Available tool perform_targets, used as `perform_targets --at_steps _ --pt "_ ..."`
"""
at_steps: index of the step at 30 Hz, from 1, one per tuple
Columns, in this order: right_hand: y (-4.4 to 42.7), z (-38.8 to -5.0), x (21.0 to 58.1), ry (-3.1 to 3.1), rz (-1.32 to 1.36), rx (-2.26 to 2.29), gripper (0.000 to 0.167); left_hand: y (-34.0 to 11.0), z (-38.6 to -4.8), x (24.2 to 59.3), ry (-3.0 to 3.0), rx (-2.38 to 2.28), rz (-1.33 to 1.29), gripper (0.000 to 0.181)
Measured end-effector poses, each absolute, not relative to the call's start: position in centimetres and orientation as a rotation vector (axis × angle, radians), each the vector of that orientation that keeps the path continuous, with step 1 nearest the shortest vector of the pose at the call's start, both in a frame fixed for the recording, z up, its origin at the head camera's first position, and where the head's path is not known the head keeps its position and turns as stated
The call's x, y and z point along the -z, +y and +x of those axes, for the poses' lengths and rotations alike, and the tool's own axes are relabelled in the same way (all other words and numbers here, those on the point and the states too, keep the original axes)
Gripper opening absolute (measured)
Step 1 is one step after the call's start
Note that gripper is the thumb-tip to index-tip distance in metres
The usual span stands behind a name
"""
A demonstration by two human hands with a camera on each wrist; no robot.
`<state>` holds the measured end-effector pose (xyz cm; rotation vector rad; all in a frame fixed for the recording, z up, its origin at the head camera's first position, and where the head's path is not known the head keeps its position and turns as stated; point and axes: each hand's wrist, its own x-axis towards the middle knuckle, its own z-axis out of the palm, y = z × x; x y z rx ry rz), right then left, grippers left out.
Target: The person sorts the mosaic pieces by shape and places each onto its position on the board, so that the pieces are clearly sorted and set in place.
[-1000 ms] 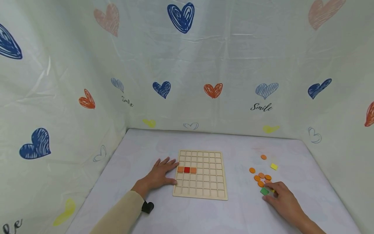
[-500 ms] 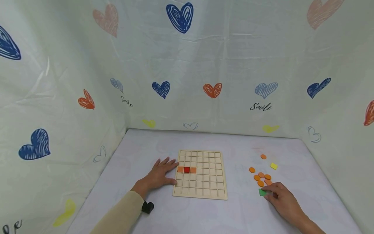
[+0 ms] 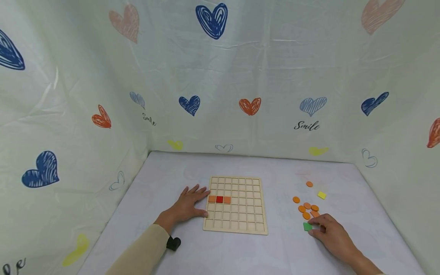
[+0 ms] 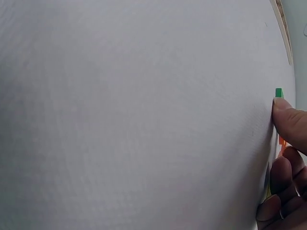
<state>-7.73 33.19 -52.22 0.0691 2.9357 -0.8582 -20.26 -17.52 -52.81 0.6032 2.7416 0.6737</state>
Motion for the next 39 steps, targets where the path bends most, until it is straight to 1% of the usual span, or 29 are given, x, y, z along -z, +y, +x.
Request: perform_targets --at_steps 4,11,19,26,33,39 --pt "33.2 -7.8 52.3 2.948 0.08 0.856 0.027 -17.5 -20.2 52.9 2.741 -0.677 0.598 0.092" --pt "32.9 -8.1 51.8 2.94 0.146 0.972 0.039 -17.5 -20.2 52.9 2.737 -0.679 0.583 0.092" --pt "32.2 -9.1 51.4 2.971 0.115 1.087 0.031 -17.5 -20.2 52.7 2.746 -0.679 0.589 0.091" --pt "31.1 -10.1 51.2 2.999 0.04 1.173 0.031 -17.4 -20.1 52.4 2.745 -0.672 0.586 0.091" --pt "30.2 -11.1 51.2 2.962 0.057 1.185 0.03 -17.4 -20.1 52.4 2.739 -0.675 0.578 0.091" --pt "29.6 -11.8 51.2 2.976 0.022 1.206 0.03 -17.4 -20.0 52.4 2.73 -0.695 0.572 0.091"
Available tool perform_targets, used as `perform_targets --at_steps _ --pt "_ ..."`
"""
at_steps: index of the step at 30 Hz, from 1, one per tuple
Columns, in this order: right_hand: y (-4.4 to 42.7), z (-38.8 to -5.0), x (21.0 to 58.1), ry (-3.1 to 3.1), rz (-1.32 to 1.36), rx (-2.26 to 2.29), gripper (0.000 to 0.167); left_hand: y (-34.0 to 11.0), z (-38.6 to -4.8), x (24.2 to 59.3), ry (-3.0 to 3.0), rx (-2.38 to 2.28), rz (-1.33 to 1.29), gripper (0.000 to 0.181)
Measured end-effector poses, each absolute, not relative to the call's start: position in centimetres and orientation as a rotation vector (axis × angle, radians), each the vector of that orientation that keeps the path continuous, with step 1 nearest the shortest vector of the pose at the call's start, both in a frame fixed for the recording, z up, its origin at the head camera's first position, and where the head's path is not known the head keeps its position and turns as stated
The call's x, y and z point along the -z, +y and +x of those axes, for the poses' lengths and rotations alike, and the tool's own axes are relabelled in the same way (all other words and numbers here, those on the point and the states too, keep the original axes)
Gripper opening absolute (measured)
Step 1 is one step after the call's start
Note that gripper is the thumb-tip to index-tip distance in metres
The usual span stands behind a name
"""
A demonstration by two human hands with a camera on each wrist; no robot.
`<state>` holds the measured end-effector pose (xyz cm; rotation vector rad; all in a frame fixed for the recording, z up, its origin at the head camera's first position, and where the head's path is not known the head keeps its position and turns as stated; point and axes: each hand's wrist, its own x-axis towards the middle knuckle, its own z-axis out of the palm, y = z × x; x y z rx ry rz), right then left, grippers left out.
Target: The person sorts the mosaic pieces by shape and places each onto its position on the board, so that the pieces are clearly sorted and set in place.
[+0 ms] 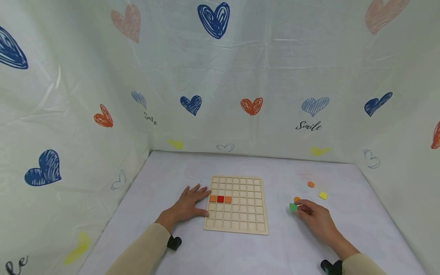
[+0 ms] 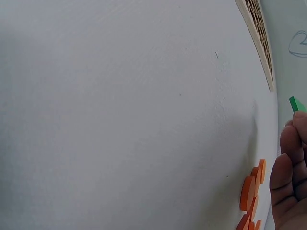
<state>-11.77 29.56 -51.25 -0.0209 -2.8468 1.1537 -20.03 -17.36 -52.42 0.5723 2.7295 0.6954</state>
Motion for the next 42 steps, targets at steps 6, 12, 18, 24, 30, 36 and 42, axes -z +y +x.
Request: perform_targets --at_steps 6,12,18,24,30,36,42 --pt "28.8 -12.4 51.0 -2.824 0.021 -1.17 0.029 -17.3 -19.9 52.3 2.727 -0.707 0.565 0.09" --pt "28.1 -13.2 50.9 -2.836 0.013 -1.154 0.029 -17.2 -19.9 52.3 2.729 -0.697 0.558 0.09" --pt "27.3 -13.6 50.9 -2.814 0.008 -1.183 0.029 -17.2 -19.9 52.4 2.726 -0.684 0.563 0.091" --pt "26.7 -14.0 50.8 -2.813 0.021 -1.183 0.028 -17.2 -20.0 52.5 2.728 -0.684 0.56 0.09" --pt "26.1 -14.5 50.9 -2.809 0.023 -1.224 0.029 -17.3 -20.0 52.6 2.729 -0.681 0.566 0.091" --pt "25.3 -14.8 51.0 -2.805 0.026 -1.216 0.029 -17.3 -20.1 52.8 2.732 -0.675 0.584 0.09" --pt "24.4 -15.1 50.8 -2.832 0.002 -1.242 0.029 -17.3 -20.0 52.7 2.732 -0.685 0.57 0.09"
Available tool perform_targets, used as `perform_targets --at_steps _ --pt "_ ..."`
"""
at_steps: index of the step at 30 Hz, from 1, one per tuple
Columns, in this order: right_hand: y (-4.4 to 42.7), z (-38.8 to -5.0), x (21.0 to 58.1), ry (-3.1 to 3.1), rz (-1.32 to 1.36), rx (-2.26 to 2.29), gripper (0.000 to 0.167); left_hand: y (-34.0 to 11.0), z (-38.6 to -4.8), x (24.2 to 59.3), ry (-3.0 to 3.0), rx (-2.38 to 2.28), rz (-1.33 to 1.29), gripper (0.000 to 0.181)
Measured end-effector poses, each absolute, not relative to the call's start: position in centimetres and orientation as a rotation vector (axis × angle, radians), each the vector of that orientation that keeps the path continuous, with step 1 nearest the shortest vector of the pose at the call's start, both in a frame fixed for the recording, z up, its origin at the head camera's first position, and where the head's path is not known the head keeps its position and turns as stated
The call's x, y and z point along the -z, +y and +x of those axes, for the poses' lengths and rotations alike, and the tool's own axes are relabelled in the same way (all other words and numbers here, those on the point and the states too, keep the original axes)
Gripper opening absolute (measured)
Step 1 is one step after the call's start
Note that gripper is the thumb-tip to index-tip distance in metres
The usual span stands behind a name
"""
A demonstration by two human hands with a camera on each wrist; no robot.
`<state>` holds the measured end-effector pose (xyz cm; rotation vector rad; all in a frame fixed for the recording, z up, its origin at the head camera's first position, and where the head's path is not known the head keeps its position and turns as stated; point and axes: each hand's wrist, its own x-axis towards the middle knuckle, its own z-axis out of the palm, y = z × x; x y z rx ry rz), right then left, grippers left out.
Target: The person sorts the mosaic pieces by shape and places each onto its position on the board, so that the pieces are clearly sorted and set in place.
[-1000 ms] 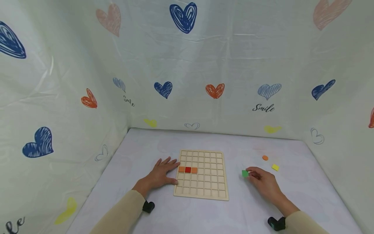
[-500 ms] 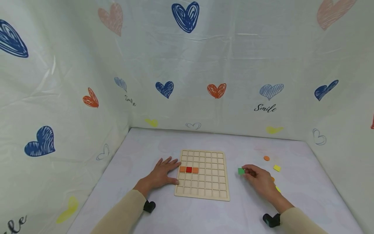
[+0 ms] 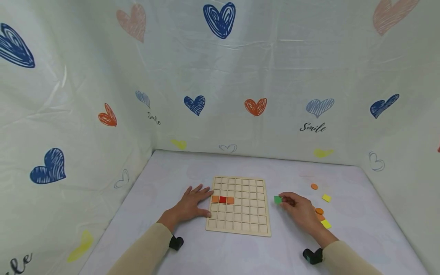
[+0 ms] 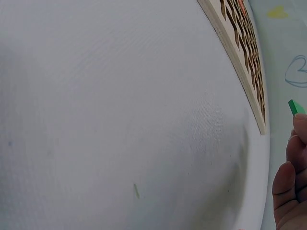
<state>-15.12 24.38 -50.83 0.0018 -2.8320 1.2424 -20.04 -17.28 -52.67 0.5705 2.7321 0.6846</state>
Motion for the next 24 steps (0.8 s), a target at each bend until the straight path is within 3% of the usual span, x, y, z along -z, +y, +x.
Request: perform_targets --at_steps 24 --pt "20.4 -16.6 51.5 -2.792 0.067 -1.305 0.026 -17.3 -20.1 52.6 2.738 -0.677 0.576 0.09"
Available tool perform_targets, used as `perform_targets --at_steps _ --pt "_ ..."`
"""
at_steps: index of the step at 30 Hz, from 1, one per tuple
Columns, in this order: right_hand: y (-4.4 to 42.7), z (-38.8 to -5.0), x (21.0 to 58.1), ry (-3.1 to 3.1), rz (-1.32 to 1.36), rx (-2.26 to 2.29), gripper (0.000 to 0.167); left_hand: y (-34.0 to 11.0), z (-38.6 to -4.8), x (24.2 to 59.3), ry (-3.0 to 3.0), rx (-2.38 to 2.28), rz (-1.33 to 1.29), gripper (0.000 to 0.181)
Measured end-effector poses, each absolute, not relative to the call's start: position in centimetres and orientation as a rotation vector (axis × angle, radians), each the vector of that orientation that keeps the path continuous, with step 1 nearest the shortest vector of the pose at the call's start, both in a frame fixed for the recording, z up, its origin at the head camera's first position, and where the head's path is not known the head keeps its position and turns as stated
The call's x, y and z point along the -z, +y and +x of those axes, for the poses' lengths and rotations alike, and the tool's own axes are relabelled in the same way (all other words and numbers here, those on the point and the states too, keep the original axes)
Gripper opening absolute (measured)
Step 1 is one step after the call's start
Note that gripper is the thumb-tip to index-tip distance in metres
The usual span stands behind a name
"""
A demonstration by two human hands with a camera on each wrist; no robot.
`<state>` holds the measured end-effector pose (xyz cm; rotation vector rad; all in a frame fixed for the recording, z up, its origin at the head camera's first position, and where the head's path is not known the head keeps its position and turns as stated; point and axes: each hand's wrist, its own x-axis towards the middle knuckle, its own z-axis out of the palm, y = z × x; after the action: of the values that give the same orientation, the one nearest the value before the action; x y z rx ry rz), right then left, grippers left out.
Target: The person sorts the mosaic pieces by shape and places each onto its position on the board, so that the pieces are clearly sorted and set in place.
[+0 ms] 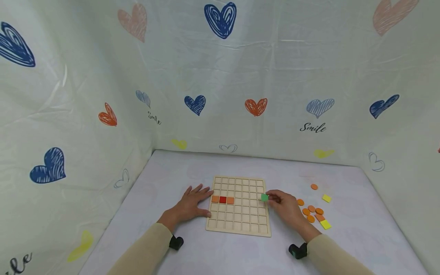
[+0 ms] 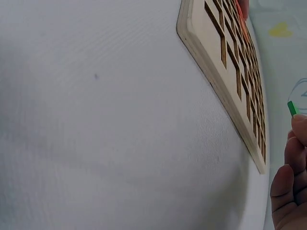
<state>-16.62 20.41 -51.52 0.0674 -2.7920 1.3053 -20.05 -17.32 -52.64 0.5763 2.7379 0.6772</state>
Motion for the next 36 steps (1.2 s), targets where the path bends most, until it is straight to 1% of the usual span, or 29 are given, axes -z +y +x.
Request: perform_targets --at_steps 11,21,36 --pt "18.0 -17.4 51.6 -2.736 0.137 -1.386 0.025 -17.3 -20.1 52.7 2.743 -0.673 0.578 0.09" --pt "15.8 -18.0 51.9 -2.771 0.141 -1.434 0.022 -17.3 -20.0 52.6 2.741 -0.681 0.58 0.09" --pt "13.8 -18.5 52.4 -2.81 0.204 -1.487 0.02 -17.3 -20.1 52.8 2.739 -0.672 0.581 0.09"
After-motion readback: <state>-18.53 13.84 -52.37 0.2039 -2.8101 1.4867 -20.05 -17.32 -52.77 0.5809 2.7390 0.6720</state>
